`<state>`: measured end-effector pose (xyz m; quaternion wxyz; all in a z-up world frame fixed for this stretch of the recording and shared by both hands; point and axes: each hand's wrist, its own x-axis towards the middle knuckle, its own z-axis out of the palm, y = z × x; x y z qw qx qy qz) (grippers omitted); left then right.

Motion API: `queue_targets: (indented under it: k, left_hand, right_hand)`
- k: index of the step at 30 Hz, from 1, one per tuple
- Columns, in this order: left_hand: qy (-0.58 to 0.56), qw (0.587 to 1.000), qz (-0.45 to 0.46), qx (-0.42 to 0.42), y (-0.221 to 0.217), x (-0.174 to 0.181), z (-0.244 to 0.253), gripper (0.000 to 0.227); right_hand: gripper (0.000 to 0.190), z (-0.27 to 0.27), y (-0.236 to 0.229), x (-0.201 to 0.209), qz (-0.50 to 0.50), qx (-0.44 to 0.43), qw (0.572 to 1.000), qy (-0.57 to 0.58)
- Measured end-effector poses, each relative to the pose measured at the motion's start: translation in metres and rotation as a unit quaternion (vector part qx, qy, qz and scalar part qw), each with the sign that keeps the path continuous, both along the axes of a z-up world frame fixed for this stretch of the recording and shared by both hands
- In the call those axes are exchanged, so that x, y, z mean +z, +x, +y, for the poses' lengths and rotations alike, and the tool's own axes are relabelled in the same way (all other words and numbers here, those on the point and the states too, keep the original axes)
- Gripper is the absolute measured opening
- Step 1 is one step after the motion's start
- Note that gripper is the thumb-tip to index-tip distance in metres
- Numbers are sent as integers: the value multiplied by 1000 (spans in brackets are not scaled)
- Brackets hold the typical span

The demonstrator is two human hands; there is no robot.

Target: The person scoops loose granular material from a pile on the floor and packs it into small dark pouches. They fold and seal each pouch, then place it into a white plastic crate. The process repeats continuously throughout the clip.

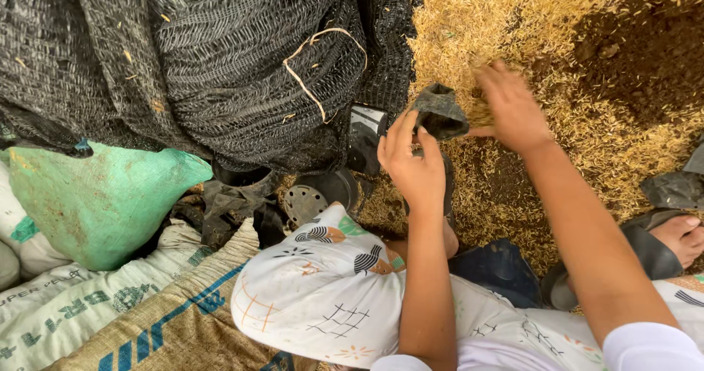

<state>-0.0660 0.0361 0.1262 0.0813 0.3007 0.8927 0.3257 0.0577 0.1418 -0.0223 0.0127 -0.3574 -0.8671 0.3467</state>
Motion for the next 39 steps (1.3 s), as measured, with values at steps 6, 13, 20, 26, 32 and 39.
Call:
queue_targets:
  k: [6,13,20,26,32,39]
  left_hand:
    - [37,998,-36,40,-15,-12,-5,27]
    - [-1,997,-49,53,-14,-16,-16,28]
    - [14,998,-63,20,3,-19,-19,29]
    - [40,997,-68,6,11,-11,-20,30]
    - [62,984,-158,46,3,-11,-25,33]
    - [65,991,-112,40,-1,-9,-39,35]
  right_hand:
    - [85,-8,-46,15,-81,224,968,83]
    - [51,8,19,0,-7,189,933,305]
    - [39,17,67,2,110,-261,942,-182]
    - [75,-31,56,10,61,-75,991,96]
    - [62,-38,54,-1,22,-1,997,71]
    - [68,-16,29,-16,11,12,998,65]
